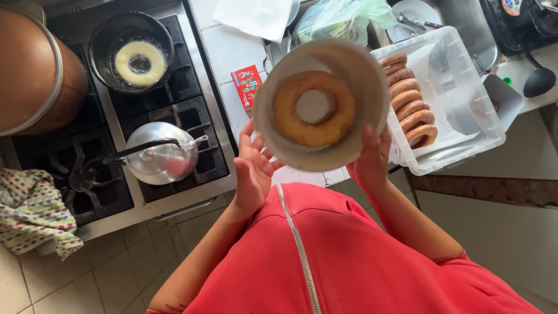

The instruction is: The recorder is frying donuts in a pan on a stove and then coating the finished donuts with sugar before placing them in a storage container.

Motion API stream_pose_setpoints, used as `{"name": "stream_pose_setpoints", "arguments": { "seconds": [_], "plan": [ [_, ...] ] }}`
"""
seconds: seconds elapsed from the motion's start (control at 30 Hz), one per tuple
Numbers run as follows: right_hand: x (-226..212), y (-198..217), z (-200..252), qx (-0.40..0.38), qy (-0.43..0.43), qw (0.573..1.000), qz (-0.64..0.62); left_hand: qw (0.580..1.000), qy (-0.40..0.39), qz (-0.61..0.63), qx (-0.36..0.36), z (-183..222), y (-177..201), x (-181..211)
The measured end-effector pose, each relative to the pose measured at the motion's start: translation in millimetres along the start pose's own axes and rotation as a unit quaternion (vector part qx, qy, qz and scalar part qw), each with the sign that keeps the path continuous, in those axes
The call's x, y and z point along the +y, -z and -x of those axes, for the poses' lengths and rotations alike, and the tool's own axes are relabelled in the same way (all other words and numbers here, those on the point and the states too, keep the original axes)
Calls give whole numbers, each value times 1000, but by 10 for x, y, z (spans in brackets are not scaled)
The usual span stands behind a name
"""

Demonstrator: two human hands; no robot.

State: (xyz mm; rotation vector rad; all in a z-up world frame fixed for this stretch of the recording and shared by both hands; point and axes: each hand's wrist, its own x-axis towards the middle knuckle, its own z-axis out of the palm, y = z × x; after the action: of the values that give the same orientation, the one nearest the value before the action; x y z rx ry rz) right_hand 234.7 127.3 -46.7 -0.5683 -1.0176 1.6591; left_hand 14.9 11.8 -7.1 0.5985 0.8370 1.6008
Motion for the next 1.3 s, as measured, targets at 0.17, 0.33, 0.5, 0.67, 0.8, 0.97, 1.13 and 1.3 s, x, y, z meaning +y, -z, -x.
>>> {"name": "stream_pose_setpoints", "arguments": {
  "seconds": [0.17,0.33,0.5,0.67,0.8,0.97,1.13,1.3],
  "plan": [
    [-41,-93,-20,38,-6,998,-49,1000,4,-5,-6,24,21,-35],
    [0,-154,-11,51,12,997,-61,999,-15,-31,-34,68,-4,17],
    [208,-138,200,25,-31,999,-33,995,-41,-84,-30,136,74,-242],
    [-309,-392,-128,-127,-58,990,-33,980,40,-121,151,131,696,-509],
    [-550,-445,-320,-199,-119,972,-22,992,-66,-102,23,22,488,-119],
    [19,-93,-121,-53,-90,991,-80,994,-59,-91,2,15,12,269],
    [-21,-337,-57,-40,-55,992,-111,994,-14,-110,-15,92,44,171],
    [10,-347,-51,-30,-77,989,-120,993,-17,-114,-16,116,41,141]
  ]
}}
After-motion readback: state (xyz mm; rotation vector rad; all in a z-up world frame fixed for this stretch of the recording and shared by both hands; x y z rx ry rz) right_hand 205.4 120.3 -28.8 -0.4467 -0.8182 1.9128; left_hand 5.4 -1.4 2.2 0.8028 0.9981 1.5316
